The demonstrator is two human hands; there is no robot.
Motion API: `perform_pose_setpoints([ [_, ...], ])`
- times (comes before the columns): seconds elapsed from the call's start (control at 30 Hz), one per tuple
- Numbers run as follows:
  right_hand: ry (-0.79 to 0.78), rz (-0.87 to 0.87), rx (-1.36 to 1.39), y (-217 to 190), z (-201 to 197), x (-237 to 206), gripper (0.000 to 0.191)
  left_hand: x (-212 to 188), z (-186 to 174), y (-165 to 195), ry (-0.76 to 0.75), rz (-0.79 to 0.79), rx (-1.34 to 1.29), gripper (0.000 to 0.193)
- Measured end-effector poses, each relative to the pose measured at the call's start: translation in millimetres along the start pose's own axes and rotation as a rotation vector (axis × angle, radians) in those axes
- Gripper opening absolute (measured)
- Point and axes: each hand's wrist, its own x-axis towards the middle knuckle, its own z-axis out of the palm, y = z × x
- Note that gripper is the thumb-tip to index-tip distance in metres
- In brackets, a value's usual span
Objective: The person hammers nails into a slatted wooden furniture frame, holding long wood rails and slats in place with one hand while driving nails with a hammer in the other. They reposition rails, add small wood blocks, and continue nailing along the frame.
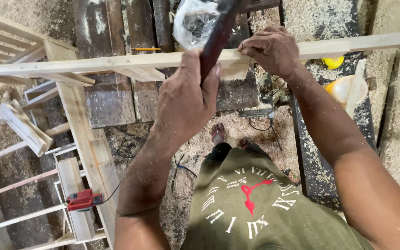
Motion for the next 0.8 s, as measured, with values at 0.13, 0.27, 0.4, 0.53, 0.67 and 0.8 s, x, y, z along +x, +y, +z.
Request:
perform_pose_setpoints([
  [0.13,-0.015,0.017,-0.022,3.7,5.6,-1.5,0.019,-1.8,13.7,4.8,0.165,0.077,-0.062,0.030],
  [0.27,-0.025,0.018,-0.089,8.6,11.9,1.2,0.021,6.9,31.6,-8.3,-0.144,-0.182,0.080,0.027],
  [0.4,0.042,-0.079,-0.010,10.5,12.0,1.5,0.019,-0.9,41.3,-24.6,0.099,-0.005,0.175,0.031],
  [0.53,-0.059,0.041,0.046,8.0,6.8,-4.1,0.034,-8.3,50.7,-36.7,-0.045,-0.222,0.058,0.030],
  [0.67,-0.234,0.148,-0.068,3.4,4.6,-1.0,0.057,-6.0,56.7,-44.7,-0.025,-0.244,0.073,0.032],
  [0.8,-0.566,0.276,-0.270,-1.2,3.6,12.1,0.036,-11.4,52.8,-42.8,0.065,-0.121,0.061,0.031],
])
